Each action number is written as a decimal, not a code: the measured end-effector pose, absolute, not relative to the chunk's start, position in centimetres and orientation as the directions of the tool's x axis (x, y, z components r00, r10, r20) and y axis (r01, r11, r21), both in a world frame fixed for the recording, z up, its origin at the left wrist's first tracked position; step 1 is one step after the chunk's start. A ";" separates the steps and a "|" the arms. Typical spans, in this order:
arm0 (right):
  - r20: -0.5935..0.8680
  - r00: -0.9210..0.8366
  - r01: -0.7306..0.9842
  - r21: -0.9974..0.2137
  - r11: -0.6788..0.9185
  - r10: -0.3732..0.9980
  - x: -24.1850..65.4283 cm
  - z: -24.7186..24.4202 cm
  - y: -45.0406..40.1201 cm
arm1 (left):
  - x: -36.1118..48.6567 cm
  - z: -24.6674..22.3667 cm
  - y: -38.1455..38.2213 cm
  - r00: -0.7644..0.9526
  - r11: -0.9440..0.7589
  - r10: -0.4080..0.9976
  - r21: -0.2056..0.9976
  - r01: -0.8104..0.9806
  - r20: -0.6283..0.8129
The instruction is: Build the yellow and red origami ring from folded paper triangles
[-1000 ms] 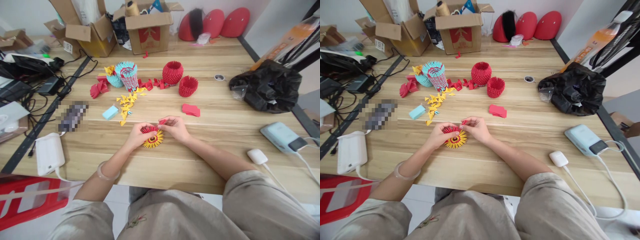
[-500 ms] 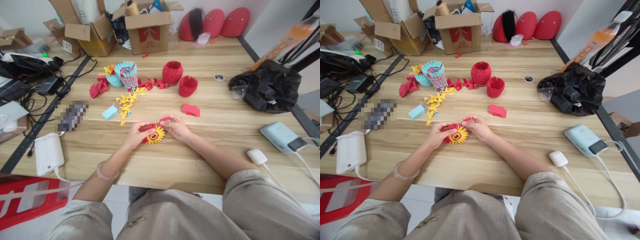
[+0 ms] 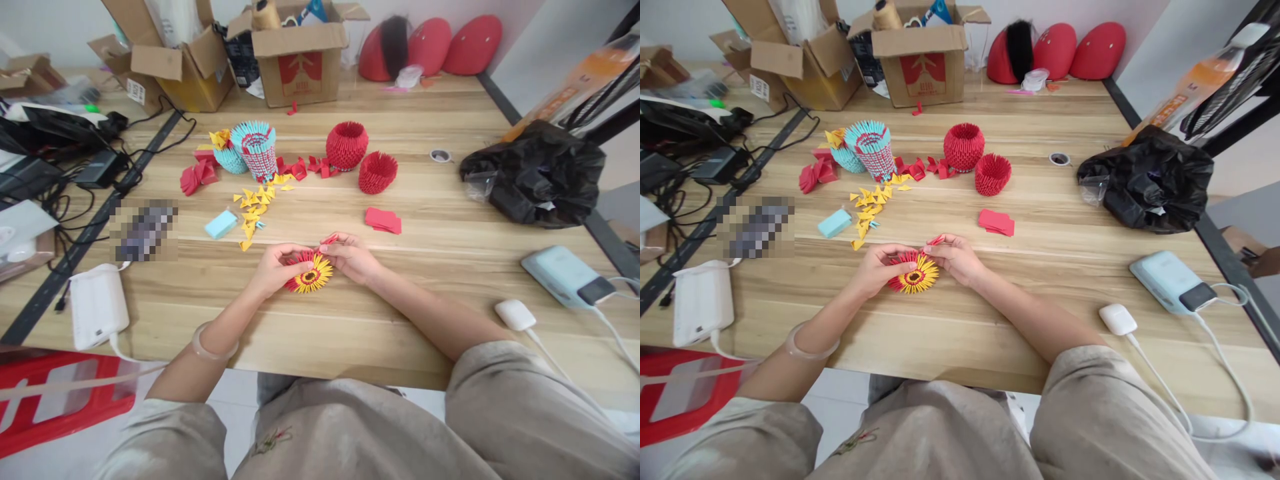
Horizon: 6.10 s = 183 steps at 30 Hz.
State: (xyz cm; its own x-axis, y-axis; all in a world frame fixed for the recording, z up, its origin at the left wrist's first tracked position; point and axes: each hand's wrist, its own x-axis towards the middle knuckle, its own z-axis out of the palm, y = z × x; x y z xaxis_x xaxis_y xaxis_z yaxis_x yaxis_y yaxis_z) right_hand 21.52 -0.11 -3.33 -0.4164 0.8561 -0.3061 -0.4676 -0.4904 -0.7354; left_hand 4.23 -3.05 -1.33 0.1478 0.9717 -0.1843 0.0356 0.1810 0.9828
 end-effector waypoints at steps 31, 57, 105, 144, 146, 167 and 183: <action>-0.053 -0.331 -0.301 -0.940 -0.158 0.942 21.5 -3.4 -0.6 | 4.6 -1.8 -3.3 0.113 0.185 0.977 0.983 -0.020 -0.181; -0.110 -0.415 -0.250 -0.941 -0.229 0.903 22.4 -3.6 0.6 | 4.4 -0.5 -2.8 0.041 0.380 0.924 0.904 -0.193 -0.380; -0.253 -0.555 -0.396 -0.758 -0.518 0.793 22.8 -3.4 1.2 | 4.2 -0.5 -3.1 0.127 0.324 0.942 0.939 -0.113 -0.310; -0.266 -0.520 -0.261 -0.856 -0.447 0.812 22.5 -3.3 0.8 | 3.9 -0.6 -3.2 0.193 0.268 0.934 0.947 0.176 -0.300; -0.247 -0.498 -0.242 -0.881 -0.407 0.831 22.4 -3.4 0.7 | 3.9 -0.7 -3.2 0.192 0.262 0.937 0.950 0.172 -0.293; -0.239 -0.410 -0.425 -0.803 -0.417 0.880 22.7 -3.2 1.3 | 3.8 -1.0 -3.1 0.080 0.207 0.971 0.963 0.174 -0.223; -0.252 -0.551 -0.368 -0.782 -0.503 0.796 22.8 -3.7 1.2 | 3.8 -1.4 -2.9 0.091 0.230 0.968 0.971 0.057 -0.235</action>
